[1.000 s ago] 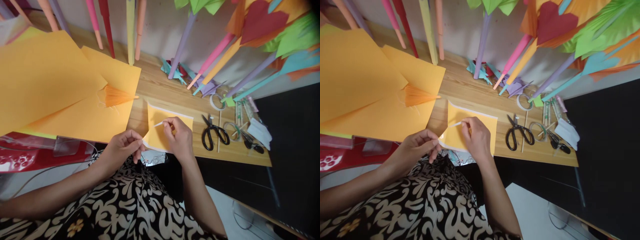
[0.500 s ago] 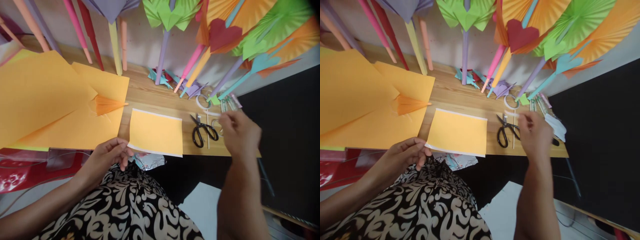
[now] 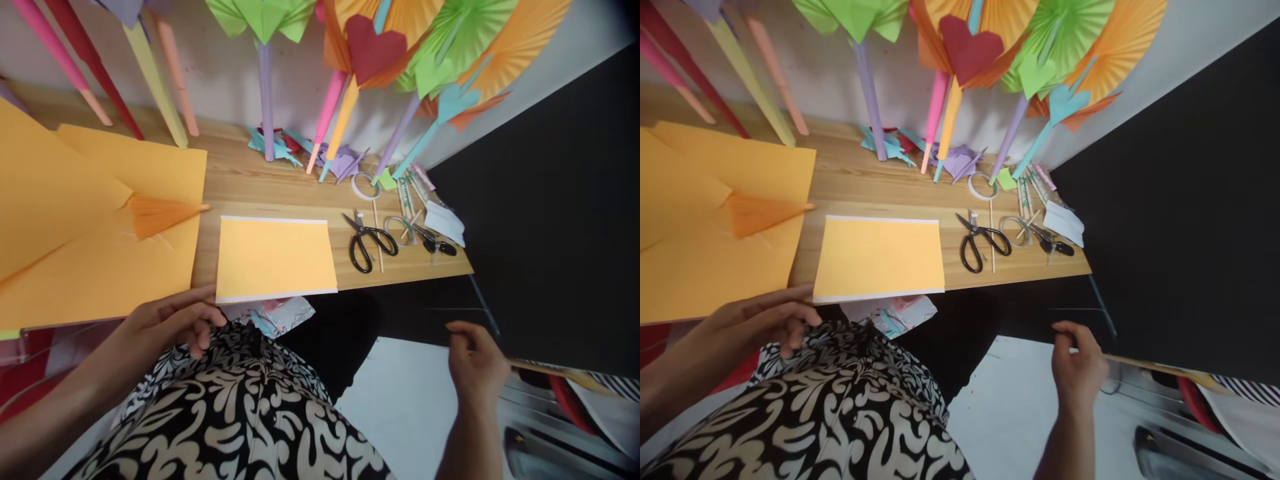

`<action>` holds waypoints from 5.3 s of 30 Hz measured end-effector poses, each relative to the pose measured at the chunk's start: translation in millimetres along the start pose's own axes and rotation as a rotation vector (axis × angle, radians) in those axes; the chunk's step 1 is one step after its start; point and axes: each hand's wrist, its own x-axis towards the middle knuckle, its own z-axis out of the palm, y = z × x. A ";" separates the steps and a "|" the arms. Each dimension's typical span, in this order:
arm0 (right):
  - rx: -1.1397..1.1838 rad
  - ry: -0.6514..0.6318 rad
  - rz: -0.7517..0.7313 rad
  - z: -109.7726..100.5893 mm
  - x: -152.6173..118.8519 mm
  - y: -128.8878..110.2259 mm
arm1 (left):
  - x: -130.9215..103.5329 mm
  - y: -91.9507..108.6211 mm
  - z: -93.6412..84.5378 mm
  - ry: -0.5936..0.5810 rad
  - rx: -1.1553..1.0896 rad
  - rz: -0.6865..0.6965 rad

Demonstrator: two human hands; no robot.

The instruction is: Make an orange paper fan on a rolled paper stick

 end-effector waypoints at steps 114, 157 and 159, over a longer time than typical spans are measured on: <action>0.492 -0.163 -0.977 103.4 28.3 -331.2 | 81.6 70.0 9.4 0.322 0.388 0.801; 0.720 -0.462 -0.822 102.0 35.6 -332.1 | 79.1 77.7 12.5 0.353 0.464 0.850; 0.718 -0.451 -0.830 101.9 36.2 -329.6 | 78.3 78.2 11.7 0.362 0.467 0.835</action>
